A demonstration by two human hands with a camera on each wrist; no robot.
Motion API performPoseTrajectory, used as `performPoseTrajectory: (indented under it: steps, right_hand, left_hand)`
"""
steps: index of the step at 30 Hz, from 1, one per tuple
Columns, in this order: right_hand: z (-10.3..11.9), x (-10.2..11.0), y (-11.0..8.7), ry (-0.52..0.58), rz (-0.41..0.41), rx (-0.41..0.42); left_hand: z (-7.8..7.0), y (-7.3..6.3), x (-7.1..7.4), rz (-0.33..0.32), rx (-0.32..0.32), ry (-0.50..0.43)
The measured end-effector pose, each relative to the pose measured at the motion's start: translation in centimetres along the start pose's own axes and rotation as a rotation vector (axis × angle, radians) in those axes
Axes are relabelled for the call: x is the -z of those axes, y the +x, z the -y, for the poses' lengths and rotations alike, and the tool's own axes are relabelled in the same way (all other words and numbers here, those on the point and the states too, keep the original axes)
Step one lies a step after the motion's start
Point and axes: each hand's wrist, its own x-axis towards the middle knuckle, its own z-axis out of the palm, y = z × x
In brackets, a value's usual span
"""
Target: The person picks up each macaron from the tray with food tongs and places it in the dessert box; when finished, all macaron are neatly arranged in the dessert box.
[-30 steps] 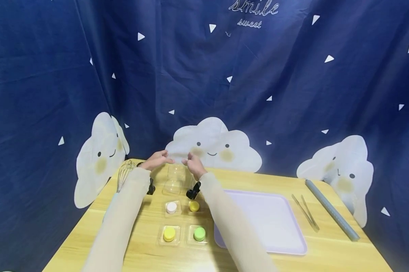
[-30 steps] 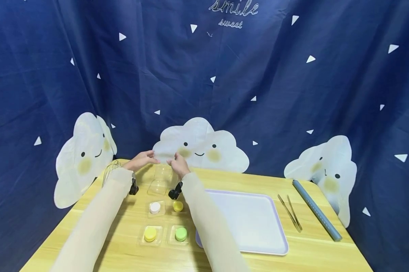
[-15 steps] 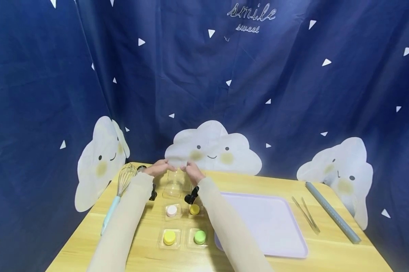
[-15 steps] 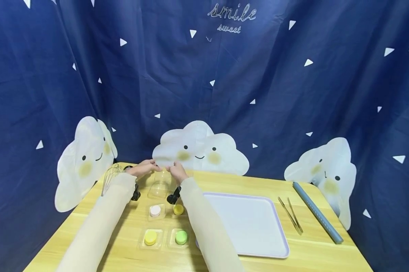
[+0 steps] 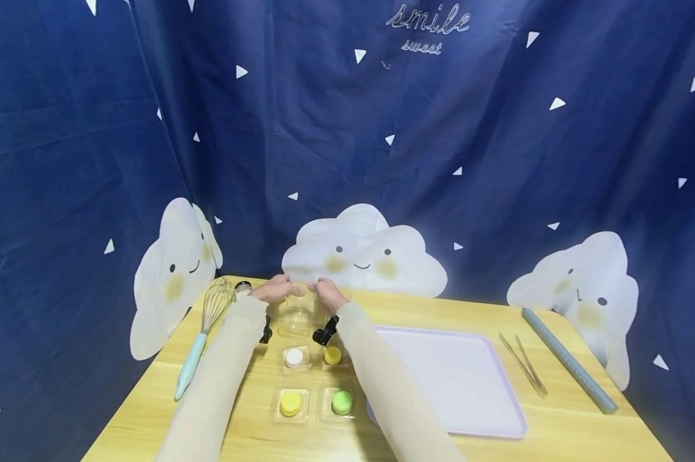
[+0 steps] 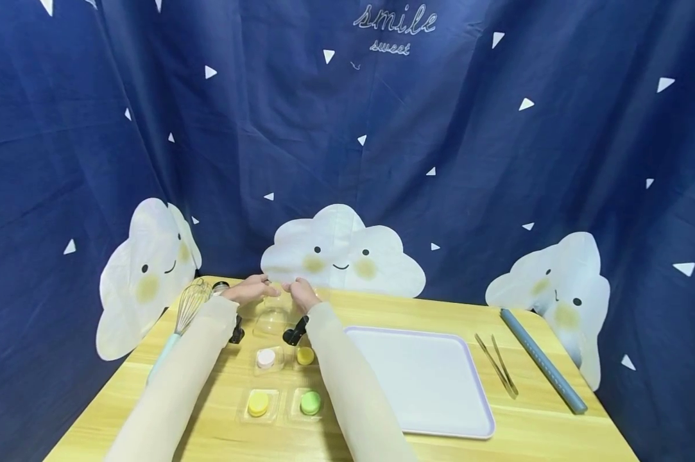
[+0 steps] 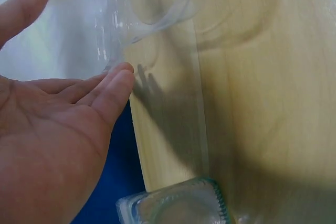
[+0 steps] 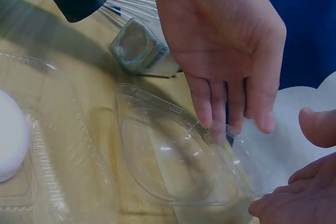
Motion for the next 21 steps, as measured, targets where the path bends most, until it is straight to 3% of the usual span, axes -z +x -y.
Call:
performPoseTrajectory:
  steps: [6,12,21]
  right_hand:
    - [0.5,0.4,0.2,0.033,0.052,0.042]
    - [1.4,0.4,-0.2,0.124,0.141,0.109]
    - [2.0,0.4,-0.9,0.096,0.151,0.115]
  left_hand:
    - [-0.4,0.3,0.5,-0.116,-0.011,0.179]
    - [-0.5,-0.2,1.1,-0.161,-0.029,0.183]
    - [-0.4,-0.3,1.4,-0.120,0.001,0.100]
